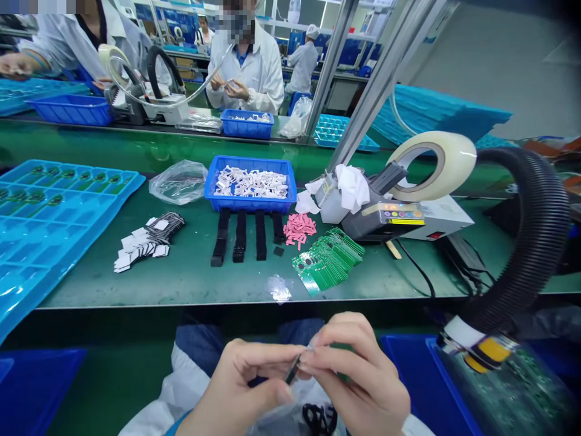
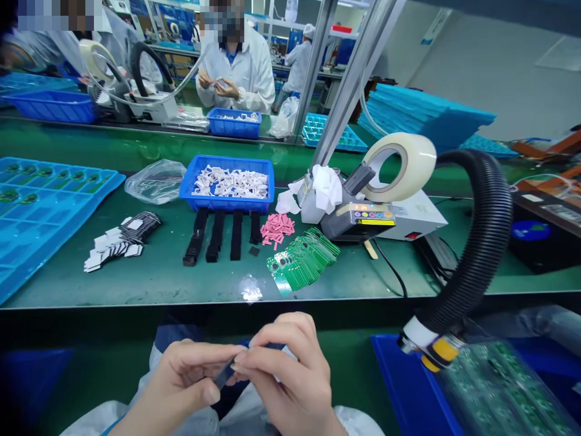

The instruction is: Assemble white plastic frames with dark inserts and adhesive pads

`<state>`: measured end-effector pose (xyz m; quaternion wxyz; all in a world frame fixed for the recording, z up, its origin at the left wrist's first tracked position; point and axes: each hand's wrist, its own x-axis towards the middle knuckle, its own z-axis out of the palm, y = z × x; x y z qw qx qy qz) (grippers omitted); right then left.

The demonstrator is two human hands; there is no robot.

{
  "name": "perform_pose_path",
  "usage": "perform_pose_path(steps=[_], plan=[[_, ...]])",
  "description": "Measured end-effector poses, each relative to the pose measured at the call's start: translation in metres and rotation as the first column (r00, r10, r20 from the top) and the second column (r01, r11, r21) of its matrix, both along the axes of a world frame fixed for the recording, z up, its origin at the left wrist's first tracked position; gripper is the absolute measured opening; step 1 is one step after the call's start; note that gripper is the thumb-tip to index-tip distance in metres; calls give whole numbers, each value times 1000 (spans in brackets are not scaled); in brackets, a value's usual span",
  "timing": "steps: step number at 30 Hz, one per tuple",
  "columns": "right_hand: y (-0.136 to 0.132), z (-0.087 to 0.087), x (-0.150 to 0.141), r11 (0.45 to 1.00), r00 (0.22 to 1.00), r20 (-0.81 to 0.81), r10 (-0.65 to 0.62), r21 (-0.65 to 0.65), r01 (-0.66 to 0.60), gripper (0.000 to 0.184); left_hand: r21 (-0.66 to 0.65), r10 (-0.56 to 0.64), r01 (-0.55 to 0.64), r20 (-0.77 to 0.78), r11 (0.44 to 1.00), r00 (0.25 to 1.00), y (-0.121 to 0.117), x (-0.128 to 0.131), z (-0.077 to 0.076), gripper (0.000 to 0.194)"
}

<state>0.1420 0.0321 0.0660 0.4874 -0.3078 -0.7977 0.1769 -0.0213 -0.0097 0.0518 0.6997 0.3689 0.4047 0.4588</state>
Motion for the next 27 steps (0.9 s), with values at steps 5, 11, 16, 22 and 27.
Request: perform_pose_path(steps=[5, 11, 16, 22, 27], plan=[[9, 1, 1, 995, 997, -6, 81, -49, -81, 11, 26, 48, -45, -88, 999, 995, 0, 0, 2, 34], [21, 0, 2, 984, 992, -17, 128, -122, -130, 15, 161, 120, -68, -338, 985, 933, 6, -1, 7, 30], [19, -12, 1, 980, 992, -13, 126, -154, -126, 13, 214, 206, -131, -379, 968, 902, 7, 2, 4, 27], [9, -23, -1, 977, 994, 37, 103, -190, -94, 10, -118, 324, -331, -76, 936, 943, 8, -3, -16, 21], [37, -49, -15, 963, 966, 211, -148, -193, 190, 14, -255, 635, -644, -129, 721, 762, 15, -18, -17, 29]])
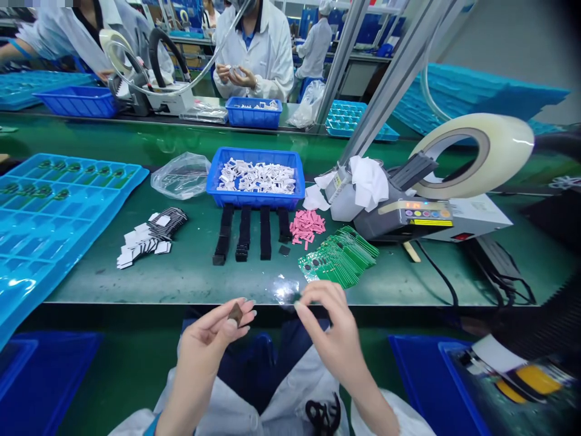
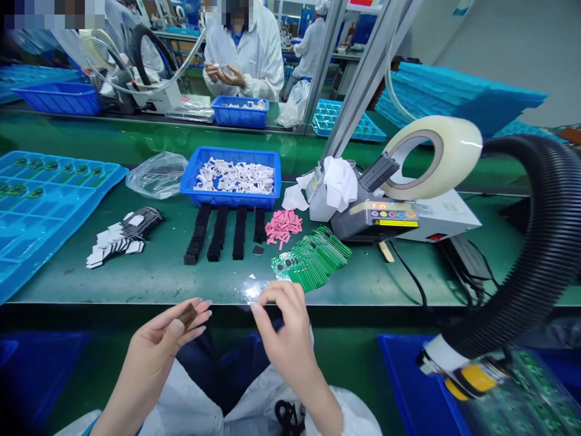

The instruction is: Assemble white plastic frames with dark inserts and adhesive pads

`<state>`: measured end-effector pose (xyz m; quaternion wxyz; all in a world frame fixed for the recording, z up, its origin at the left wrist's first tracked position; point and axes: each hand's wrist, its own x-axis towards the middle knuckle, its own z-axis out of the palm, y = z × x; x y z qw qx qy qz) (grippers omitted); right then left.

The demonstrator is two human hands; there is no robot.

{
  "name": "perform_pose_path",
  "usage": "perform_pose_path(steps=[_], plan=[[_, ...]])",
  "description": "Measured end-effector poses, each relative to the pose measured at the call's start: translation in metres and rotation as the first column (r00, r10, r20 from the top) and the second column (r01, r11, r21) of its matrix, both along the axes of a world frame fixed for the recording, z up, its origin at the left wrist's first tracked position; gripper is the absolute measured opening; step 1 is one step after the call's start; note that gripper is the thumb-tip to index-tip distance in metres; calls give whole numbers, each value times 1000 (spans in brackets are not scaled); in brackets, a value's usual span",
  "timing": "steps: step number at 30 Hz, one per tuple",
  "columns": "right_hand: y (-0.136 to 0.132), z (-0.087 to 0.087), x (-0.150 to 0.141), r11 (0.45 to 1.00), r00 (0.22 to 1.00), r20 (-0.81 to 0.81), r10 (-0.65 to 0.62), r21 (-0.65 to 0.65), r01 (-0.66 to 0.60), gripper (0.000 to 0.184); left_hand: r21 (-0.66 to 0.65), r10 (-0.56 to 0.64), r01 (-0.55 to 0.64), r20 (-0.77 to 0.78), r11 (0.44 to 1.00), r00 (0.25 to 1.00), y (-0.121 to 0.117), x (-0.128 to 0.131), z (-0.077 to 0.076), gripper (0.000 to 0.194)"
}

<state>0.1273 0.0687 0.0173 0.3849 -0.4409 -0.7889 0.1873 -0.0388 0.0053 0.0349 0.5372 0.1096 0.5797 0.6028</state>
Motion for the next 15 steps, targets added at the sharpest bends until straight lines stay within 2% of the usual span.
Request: perform_pose_path(steps=[1, 3, 5, 7, 10, 13, 15], plan=[[7, -10, -5, 996, 996, 64, -70, 64, 66, 13, -9, 18, -18, 2, 1000, 1000, 0, -2, 1, 31], [18, -30, -14, 980, 981, 125, -146, 154, 127, 11, -19, -23, 24, 30, 1000, 999, -1, -4, 2, 34], [23, -45, -17, 971, 978, 160, -135, 218, 98, 9, -27, -110, 112, 69, 993, 992, -3, -7, 0, 36], [22, -50, -14, 964, 979, 194, -61, 264, 8, 14, -25, -172, 175, 88, 984, 981, -5, -9, -5, 36], [14, -35, -3, 954, 977, 203, 66, 274, -121, 20, -7, -210, 211, 88, 977, 974, -6, -10, -12, 36], [2, -3, 2, 945, 967, 118, 224, 217, -245, 23, 37, -248, 246, 102, 969, 963, -4, -5, -13, 37], [-5, 18, 0, 913, 932, 46, 359, 189, -361, 30, 100, -297, 287, 102, 953, 949, -3, 1, -13, 38]])
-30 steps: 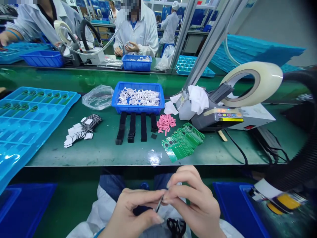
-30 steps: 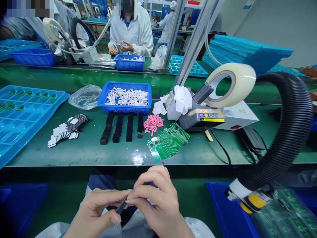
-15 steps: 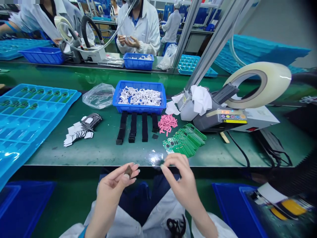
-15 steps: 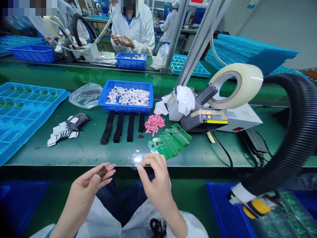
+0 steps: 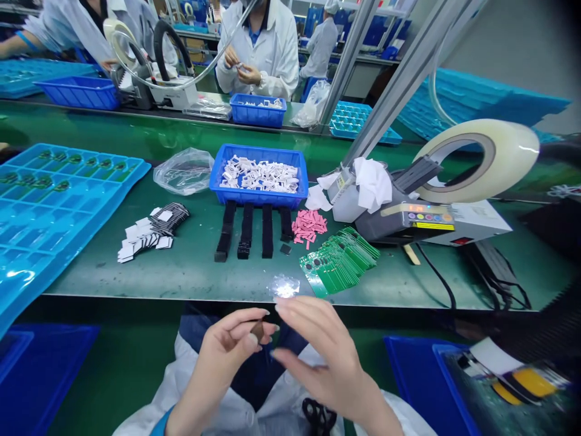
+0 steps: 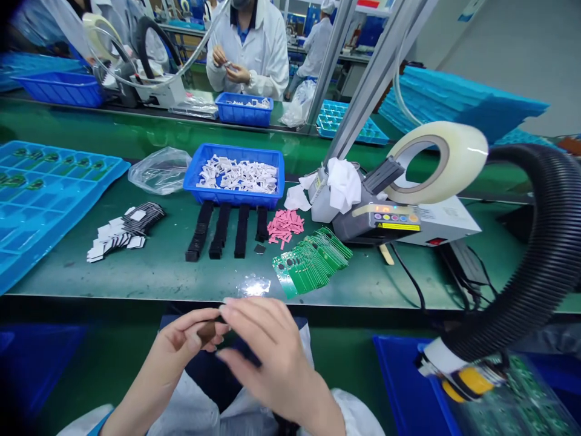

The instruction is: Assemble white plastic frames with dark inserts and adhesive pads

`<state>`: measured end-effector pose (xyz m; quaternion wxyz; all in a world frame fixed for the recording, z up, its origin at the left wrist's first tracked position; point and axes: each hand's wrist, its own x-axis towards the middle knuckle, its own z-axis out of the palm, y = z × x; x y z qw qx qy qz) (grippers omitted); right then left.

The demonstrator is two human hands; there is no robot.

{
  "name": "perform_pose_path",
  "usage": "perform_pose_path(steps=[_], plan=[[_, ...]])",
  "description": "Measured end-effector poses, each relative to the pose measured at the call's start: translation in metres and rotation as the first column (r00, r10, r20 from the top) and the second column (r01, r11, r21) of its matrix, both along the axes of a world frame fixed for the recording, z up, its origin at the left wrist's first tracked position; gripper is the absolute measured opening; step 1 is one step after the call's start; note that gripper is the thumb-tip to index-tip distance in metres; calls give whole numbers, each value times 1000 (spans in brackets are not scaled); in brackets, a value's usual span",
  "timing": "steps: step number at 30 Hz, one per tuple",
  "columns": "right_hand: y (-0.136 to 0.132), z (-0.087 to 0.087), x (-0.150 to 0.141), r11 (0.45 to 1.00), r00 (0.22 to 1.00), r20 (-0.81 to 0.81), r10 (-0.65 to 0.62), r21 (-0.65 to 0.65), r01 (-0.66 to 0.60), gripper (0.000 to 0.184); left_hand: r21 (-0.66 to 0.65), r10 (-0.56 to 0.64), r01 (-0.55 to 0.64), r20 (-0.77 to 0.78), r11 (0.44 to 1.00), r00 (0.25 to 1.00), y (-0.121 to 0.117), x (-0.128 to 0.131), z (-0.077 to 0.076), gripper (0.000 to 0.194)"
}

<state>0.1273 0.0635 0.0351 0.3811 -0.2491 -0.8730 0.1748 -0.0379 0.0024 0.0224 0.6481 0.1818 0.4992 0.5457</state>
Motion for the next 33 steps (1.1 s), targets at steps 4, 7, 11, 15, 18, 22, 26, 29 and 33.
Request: perform_pose_path(steps=[4, 7, 11, 15, 18, 22, 26, 29, 33], plan=[[-8, 18, -11, 993, 998, -1, 61, 105, -61, 18, 80, -102, 104, -30, 991, 994, -1, 8, 2, 37], [-11, 16, -13, 998, 996, -84, 43, 55, -38, 15, 137, -168, 159, 57, 978, 984, -4, 9, 4, 37], [-18, 9, -7, 885, 936, -342, 84, -405, -227, 16, 199, -380, 346, 173, 917, 909, -6, 12, 7, 49], [-25, 5, -6, 689, 874, -480, 71, -610, -391, 26, 189, -425, 387, 250, 903, 870, -7, 22, 15, 53], [-27, 7, -8, 709, 880, -470, 71, -597, -376, 25, 142, -376, 349, 333, 926, 864, -6, 30, 20, 52], [-24, 16, -2, 822, 905, -424, 30, -505, -263, 28, 108, -350, 333, 331, 937, 876, -6, 32, 18, 52], [-17, 29, 10, 977, 948, -304, -96, -210, 32, 5, 116, -260, 245, 147, 963, 954, -7, 27, 12, 38], [-12, 35, 14, 986, 977, -173, -125, -133, 103, 11, 132, -261, 257, 17, 957, 965, -9, 24, 10, 38], [-9, 36, 13, 986, 985, -137, -104, -141, 84, 12, 149, -252, 258, -60, 954, 966, -9, 22, 10, 34]])
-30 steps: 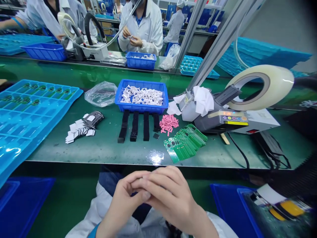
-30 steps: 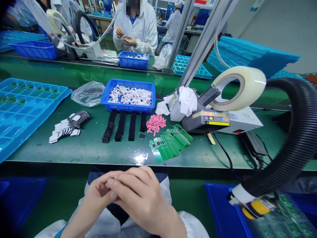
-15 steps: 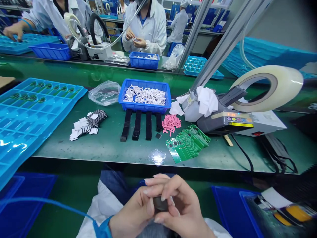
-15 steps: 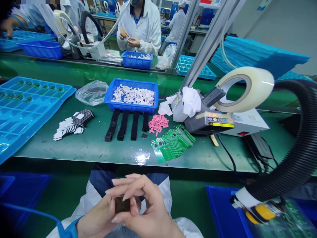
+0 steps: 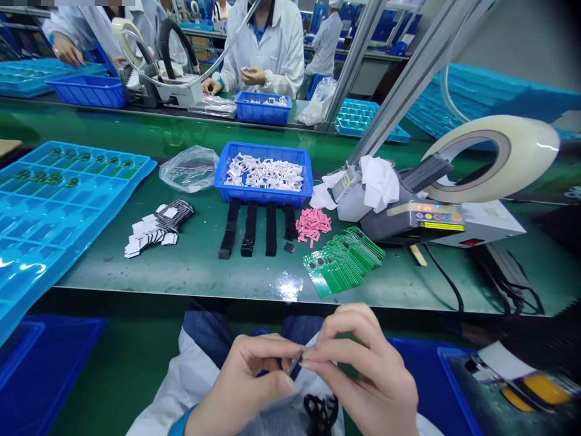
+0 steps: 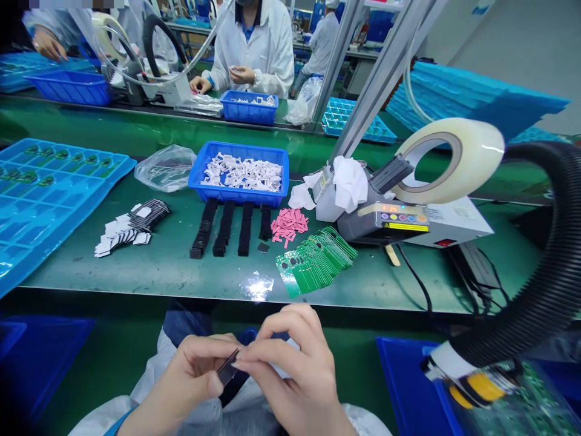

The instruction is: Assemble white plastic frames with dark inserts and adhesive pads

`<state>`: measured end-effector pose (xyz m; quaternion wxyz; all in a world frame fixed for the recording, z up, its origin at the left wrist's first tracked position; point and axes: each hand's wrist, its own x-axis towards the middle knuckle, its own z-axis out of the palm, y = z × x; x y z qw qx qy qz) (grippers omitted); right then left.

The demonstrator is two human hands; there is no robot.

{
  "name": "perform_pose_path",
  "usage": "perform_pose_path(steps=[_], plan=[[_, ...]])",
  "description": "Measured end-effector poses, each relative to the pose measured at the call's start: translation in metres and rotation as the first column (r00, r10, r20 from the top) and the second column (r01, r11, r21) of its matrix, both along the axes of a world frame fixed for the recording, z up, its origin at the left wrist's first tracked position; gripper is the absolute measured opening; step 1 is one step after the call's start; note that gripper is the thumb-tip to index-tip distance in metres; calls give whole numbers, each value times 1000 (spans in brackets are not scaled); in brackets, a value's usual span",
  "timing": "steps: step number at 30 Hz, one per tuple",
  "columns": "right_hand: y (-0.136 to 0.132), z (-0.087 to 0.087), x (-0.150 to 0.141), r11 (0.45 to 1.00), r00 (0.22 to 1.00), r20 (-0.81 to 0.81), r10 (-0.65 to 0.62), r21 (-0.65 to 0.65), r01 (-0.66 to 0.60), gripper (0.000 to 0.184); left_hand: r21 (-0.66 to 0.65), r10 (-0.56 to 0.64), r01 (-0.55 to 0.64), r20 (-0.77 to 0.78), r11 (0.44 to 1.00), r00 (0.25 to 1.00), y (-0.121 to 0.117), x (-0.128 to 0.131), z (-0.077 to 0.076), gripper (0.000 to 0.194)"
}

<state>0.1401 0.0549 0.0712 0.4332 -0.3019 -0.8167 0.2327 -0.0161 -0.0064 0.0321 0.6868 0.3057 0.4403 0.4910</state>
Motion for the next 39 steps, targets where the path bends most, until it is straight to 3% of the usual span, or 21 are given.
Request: perform_pose_path(steps=[8, 39], plan=[[-1, -3, -1, 1000, 1000, -25, -17, 8, 17, 12, 35, -20, 24, -102, 999, 995, 1, -3, 10, 35], [-1, -8, 0, 1000, 997, -73, 14, -13, -15, 12, 120, 3, 22, -207, 992, 978, 3, -5, 18, 34]])
